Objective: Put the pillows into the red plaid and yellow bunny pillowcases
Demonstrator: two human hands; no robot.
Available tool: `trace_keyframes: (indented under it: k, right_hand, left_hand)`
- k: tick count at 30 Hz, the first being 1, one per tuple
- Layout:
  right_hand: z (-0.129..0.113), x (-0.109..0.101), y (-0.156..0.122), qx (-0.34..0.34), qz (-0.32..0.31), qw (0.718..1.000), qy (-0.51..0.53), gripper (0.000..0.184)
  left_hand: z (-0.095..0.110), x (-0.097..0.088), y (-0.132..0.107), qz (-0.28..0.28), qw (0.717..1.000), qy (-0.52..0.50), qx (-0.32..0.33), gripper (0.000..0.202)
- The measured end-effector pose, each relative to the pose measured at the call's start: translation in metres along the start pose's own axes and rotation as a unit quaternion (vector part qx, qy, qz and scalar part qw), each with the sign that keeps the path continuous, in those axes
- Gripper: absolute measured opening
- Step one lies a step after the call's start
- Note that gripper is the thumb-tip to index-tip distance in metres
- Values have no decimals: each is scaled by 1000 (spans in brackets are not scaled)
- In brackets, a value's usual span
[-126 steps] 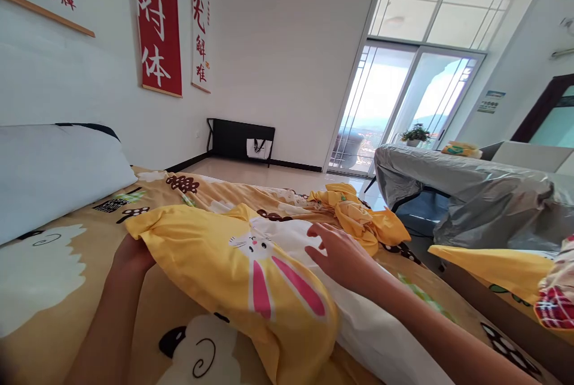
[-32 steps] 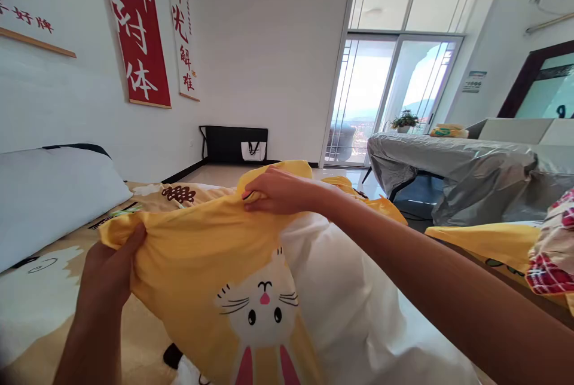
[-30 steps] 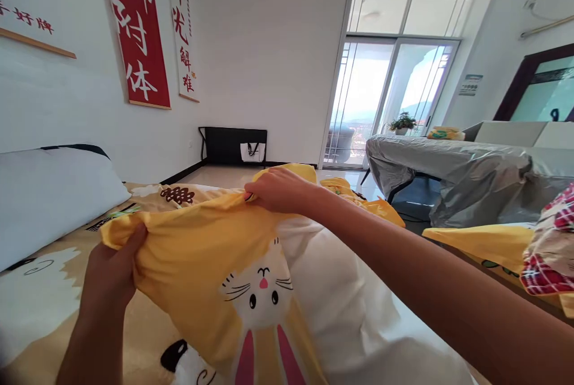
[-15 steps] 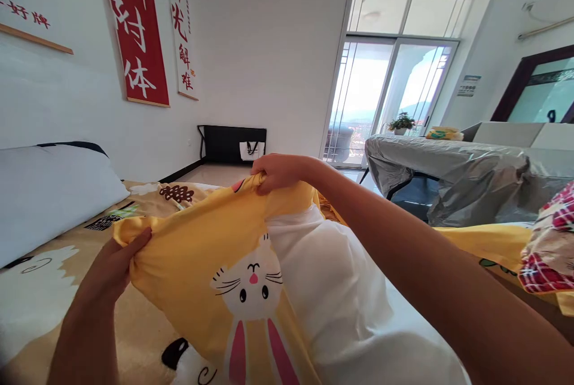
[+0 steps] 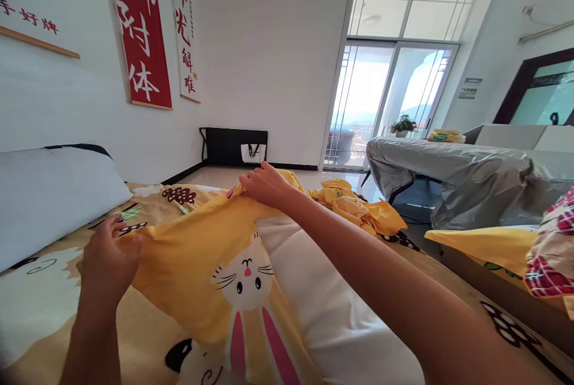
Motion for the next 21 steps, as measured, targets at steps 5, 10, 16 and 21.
trace_keyframes:
  k: [5, 10, 16, 21]
  right_hand:
    - [-28, 10, 7, -77, 72, 994, -24, 22]
    - [-40, 1, -1, -30, 124, 992, -9, 21]
    - [-115, -16, -115, -71, 66, 988, 120, 34]
    - [-138, -15, -227, 18, 53, 997, 53, 50]
  left_hand:
    - [51, 16, -34, -103, 985, -49, 129, 68]
    - [26, 73, -51, -286, 956, 12, 62, 44]
    - [-55, 102, -38, -210, 971, 112, 8, 41]
    - [-87, 115, -47, -217, 963, 156, -21, 32]
Point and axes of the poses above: each hand's wrist, its own y-axis towards the middle knuckle, its own x-axis out of the palm, z = x × y, the point moved 3 cm from there along y, towards the middle knuckle, and after that the axes turned 14 degrees about z, right-handed, at the moved point
